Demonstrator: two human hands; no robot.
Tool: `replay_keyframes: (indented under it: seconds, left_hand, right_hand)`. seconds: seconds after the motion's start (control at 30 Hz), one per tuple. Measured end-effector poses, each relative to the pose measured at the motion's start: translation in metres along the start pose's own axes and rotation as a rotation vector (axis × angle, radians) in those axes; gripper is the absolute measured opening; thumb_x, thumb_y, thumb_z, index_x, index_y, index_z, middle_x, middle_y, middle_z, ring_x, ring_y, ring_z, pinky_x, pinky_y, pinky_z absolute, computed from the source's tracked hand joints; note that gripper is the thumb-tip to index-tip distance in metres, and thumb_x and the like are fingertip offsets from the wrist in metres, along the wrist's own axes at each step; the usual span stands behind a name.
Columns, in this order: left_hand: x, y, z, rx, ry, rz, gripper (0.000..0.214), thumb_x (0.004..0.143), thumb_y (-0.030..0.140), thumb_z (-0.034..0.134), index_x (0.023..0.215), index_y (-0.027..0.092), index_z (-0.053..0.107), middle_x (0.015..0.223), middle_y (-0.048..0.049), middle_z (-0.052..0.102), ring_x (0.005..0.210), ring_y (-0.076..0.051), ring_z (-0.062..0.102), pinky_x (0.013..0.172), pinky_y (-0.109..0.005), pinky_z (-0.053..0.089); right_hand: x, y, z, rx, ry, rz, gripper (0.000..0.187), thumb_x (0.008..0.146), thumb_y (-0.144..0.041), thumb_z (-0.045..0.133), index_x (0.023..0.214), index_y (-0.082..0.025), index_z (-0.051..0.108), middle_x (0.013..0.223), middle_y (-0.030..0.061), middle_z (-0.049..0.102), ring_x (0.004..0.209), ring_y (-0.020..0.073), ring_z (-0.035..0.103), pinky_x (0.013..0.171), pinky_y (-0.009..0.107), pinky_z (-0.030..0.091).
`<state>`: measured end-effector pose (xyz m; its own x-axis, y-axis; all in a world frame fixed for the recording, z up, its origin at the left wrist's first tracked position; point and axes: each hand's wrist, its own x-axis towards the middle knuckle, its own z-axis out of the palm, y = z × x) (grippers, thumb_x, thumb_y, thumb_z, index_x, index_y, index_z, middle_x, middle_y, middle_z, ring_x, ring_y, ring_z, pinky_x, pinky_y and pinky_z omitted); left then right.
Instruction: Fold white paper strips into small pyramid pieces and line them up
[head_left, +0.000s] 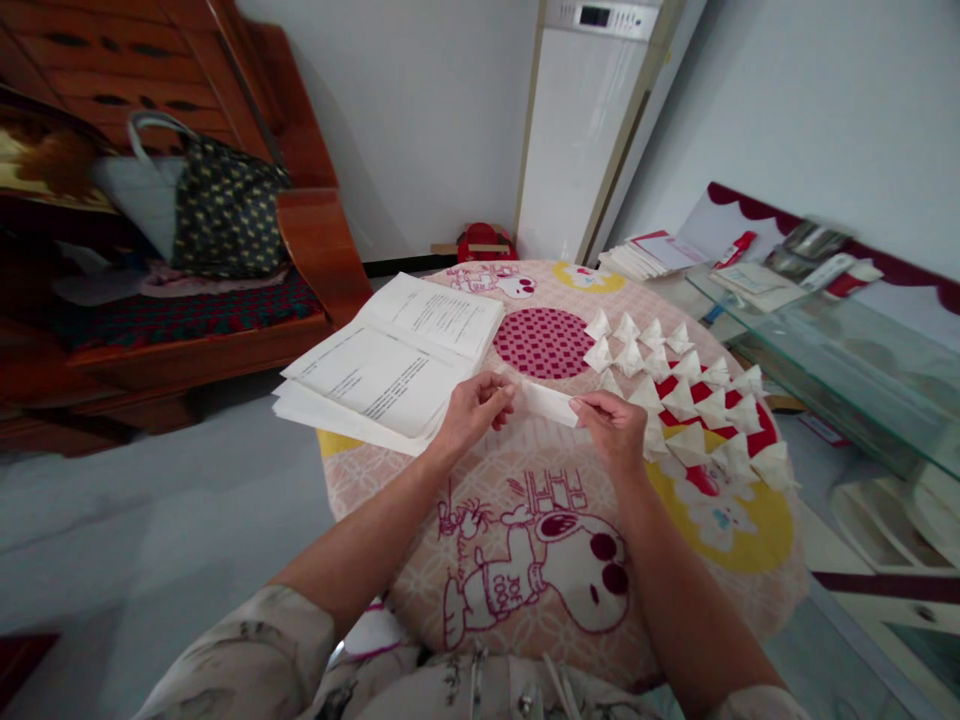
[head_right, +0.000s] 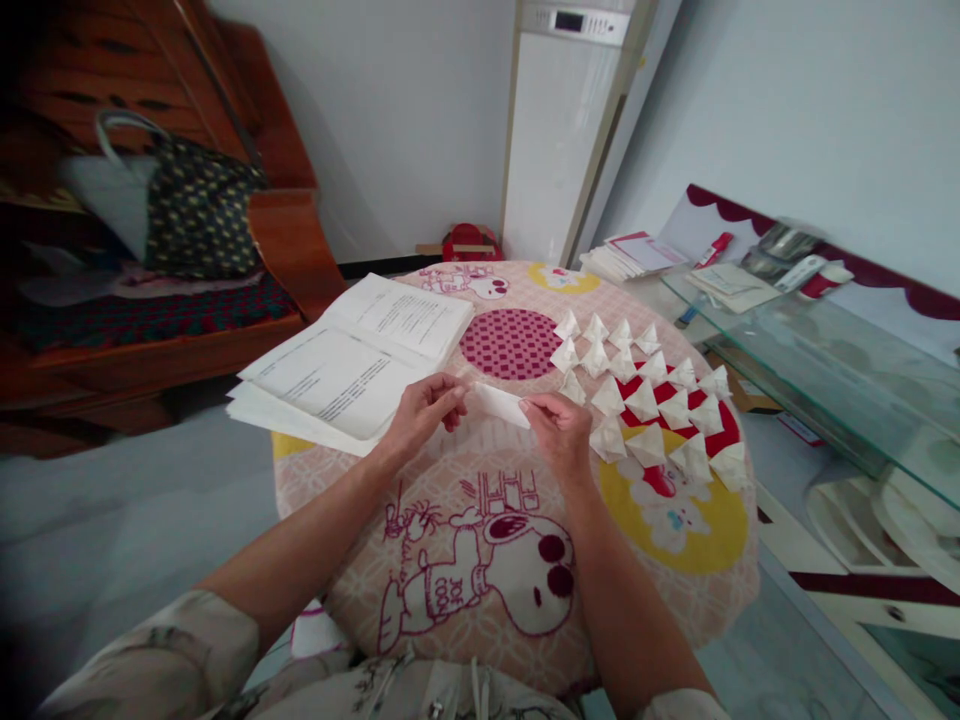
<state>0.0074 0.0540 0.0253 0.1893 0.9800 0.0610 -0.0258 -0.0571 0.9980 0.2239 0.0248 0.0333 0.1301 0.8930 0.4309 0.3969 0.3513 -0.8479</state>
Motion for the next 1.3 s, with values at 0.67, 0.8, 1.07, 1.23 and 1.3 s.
replay_keyframes:
  seconds: [0.67, 0.8, 1.07, 1.23, 1.3]
  left_hand:
    - [0.002, -0.007, -0.001, -0.367, -0.198, -0.112, 0.070, 0.079, 0.023, 0.070, 0.144, 0.019, 0.045, 0.077, 0.0001, 0.067, 0.066, -0.012, 0.065, 0.062, -0.023, 0.054]
    - [0.000, -0.007, 0.000, -0.381, -0.253, -0.128, 0.068, 0.080, 0.022, 0.069, 0.145, 0.020, 0.046, 0.082, -0.0023, 0.068, 0.068, -0.013, 0.066, 0.063, -0.024, 0.054]
    - [0.000, -0.011, 0.000, -0.399, -0.297, -0.094, 0.069, 0.082, 0.023, 0.069, 0.146, 0.021, 0.044, 0.085, -0.0025, 0.068, 0.069, -0.013, 0.066, 0.064, -0.024, 0.054]
    - [0.001, -0.014, -0.001, -0.378, -0.309, -0.081, 0.070, 0.083, 0.026, 0.070, 0.147, 0.022, 0.043, 0.086, -0.0023, 0.067, 0.070, -0.013, 0.066, 0.065, -0.024, 0.054]
    - [0.001, -0.016, -0.002, -0.342, -0.334, -0.062, 0.070, 0.084, 0.029, 0.068, 0.149, 0.023, 0.041, 0.088, -0.0034, 0.068, 0.071, -0.014, 0.066, 0.066, -0.025, 0.054]
  right_hand:
    - [-0.010, -0.004, 0.019, 0.394, 0.057, 0.312, 0.034, 0.084, -0.048, 0.063, 0.099, -0.018, 0.068, 0.084, 0.0081, 0.074, 0.063, 0.0204, 0.067, 0.054, 0.033, 0.057]
    - [-0.009, -0.006, 0.020, 0.511, 0.014, 0.349, 0.031, 0.084, -0.048, 0.064, 0.084, -0.018, 0.067, 0.069, 0.0041, 0.069, 0.056, 0.0172, 0.063, 0.050, 0.030, 0.054]
    - [-0.010, -0.006, 0.022, 0.530, -0.034, 0.373, 0.034, 0.086, -0.051, 0.059, 0.086, -0.018, 0.066, 0.074, 0.0057, 0.070, 0.061, 0.0183, 0.065, 0.051, 0.030, 0.053]
    - [-0.010, -0.009, 0.022, 0.508, -0.056, 0.389, 0.036, 0.085, -0.053, 0.057, 0.085, -0.018, 0.066, 0.074, 0.0059, 0.070, 0.060, 0.0177, 0.063, 0.048, 0.028, 0.051]
    - [-0.009, -0.009, 0.022, 0.511, -0.054, 0.387, 0.031, 0.081, -0.049, 0.062, 0.083, -0.018, 0.066, 0.071, 0.0043, 0.069, 0.055, 0.0159, 0.061, 0.045, 0.027, 0.048]
